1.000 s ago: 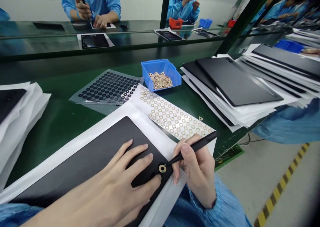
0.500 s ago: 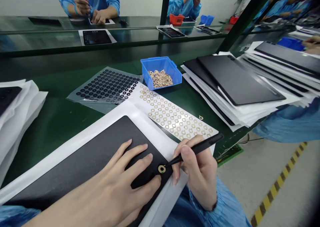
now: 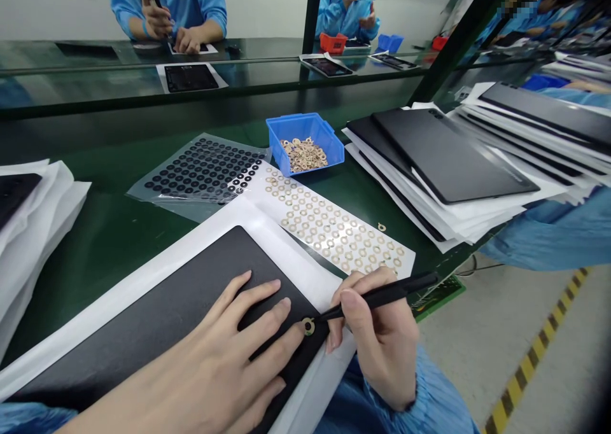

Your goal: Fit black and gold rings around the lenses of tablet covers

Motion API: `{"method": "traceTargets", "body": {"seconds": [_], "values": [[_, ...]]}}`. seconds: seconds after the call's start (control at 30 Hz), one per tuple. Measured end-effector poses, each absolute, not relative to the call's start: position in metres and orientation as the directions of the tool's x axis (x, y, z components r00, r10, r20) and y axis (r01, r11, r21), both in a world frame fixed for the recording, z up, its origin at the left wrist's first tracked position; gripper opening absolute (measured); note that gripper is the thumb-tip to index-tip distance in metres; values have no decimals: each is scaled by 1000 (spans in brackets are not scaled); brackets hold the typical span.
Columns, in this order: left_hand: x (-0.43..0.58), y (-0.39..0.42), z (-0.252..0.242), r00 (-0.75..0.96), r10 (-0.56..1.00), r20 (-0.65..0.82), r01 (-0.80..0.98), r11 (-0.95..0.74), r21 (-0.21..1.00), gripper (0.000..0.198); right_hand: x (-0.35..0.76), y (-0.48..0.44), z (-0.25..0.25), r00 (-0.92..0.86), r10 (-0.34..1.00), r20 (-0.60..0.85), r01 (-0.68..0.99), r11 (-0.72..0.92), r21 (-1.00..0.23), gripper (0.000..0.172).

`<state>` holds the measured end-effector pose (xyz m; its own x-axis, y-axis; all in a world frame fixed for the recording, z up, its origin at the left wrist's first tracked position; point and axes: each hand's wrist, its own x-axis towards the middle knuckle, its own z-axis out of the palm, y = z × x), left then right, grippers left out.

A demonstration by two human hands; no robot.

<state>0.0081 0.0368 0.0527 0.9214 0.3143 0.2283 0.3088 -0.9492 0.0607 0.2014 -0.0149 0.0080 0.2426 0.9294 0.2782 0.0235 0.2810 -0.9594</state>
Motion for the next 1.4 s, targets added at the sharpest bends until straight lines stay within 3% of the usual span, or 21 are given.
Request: {"method": "traceTargets", "body": {"seconds": [0.27, 0.5, 0.93, 1.17, 1.4], "values": [[12, 38, 53, 924, 321, 210, 324, -946, 17, 43, 201, -18, 6, 252, 916, 314, 54, 311, -949, 9], [20, 30, 50, 871, 443, 214, 444, -895, 42, 34, 203, -19, 3, 275, 882, 382, 8, 395, -918, 11], [18, 30, 51, 894, 394, 212, 402, -916, 4, 33, 205, -18, 3, 208, 862, 463, 96, 453, -886, 10], [13, 31, 57, 906, 389, 169, 379, -921, 87, 31, 210, -20, 20, 116, 879, 463, -93, 474, -876, 10], [9, 29, 56, 897, 434, 79, 402, -878, 260, 32, 245, 85, 83, 36, 756, 654, 405, 587, -701, 12]]}}
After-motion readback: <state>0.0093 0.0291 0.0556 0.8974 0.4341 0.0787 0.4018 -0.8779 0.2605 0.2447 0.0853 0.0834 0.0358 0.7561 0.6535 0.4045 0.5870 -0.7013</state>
